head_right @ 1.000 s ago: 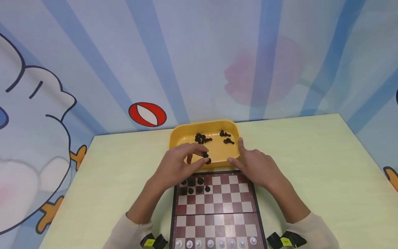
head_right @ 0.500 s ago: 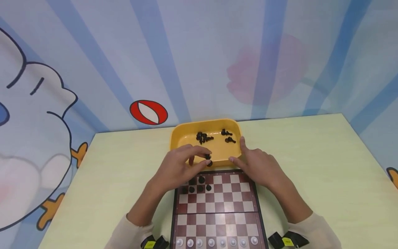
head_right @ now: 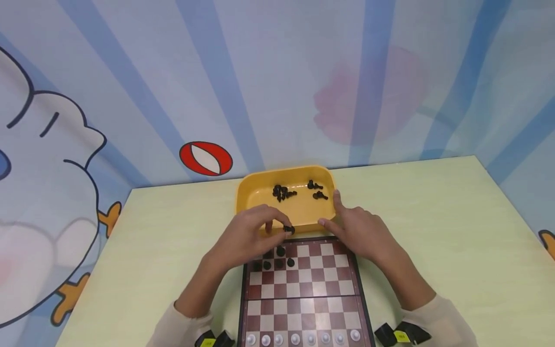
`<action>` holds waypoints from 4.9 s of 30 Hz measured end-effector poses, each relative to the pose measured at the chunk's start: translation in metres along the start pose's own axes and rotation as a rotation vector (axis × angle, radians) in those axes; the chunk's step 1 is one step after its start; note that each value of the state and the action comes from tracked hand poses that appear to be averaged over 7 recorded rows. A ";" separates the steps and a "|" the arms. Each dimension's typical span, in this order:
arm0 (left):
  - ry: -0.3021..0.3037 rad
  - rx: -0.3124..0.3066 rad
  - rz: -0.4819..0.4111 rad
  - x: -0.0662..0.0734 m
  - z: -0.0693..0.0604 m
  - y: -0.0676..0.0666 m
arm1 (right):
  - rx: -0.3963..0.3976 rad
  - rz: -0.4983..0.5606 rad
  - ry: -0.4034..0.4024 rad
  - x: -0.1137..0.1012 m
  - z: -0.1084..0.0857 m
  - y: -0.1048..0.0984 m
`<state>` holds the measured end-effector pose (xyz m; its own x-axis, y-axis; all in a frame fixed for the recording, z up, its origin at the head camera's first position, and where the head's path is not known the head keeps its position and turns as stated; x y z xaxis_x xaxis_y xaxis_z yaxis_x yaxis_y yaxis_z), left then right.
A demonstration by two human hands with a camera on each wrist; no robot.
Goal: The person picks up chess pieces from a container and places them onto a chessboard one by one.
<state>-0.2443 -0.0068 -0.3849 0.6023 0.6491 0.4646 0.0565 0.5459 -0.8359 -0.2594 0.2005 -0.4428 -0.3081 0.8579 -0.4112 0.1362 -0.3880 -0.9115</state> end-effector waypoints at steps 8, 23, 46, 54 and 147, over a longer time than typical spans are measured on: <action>-0.023 -0.102 0.044 -0.006 -0.001 0.014 | -0.009 -0.004 0.001 0.001 0.000 0.004; -0.042 -0.214 0.097 -0.008 0.000 0.034 | -0.002 -0.011 -0.004 0.001 -0.001 0.004; -0.039 -0.231 0.166 -0.011 -0.001 0.043 | 0.124 -0.035 0.016 0.006 0.001 -0.012; -0.057 -0.228 0.181 -0.012 -0.002 0.044 | 0.180 -0.072 0.009 0.000 0.001 -0.018; -0.314 -0.089 0.240 -0.121 0.088 0.009 | 0.172 -0.079 -0.065 0.001 0.002 -0.009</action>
<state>-0.3868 -0.0332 -0.4231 0.3350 0.8903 0.3083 0.0213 0.3200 -0.9472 -0.2632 0.2040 -0.4349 -0.3722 0.8667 -0.3320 -0.0522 -0.3767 -0.9249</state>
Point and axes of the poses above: each hand's wrist, its own z-axis towards the middle knuckle, its own y-axis out of the palm, x = y × z, the point moved 8 cm from there along z, towards the middle knuckle, and after that the axes turned 7 degrees about -y, right-handed, at the moved point
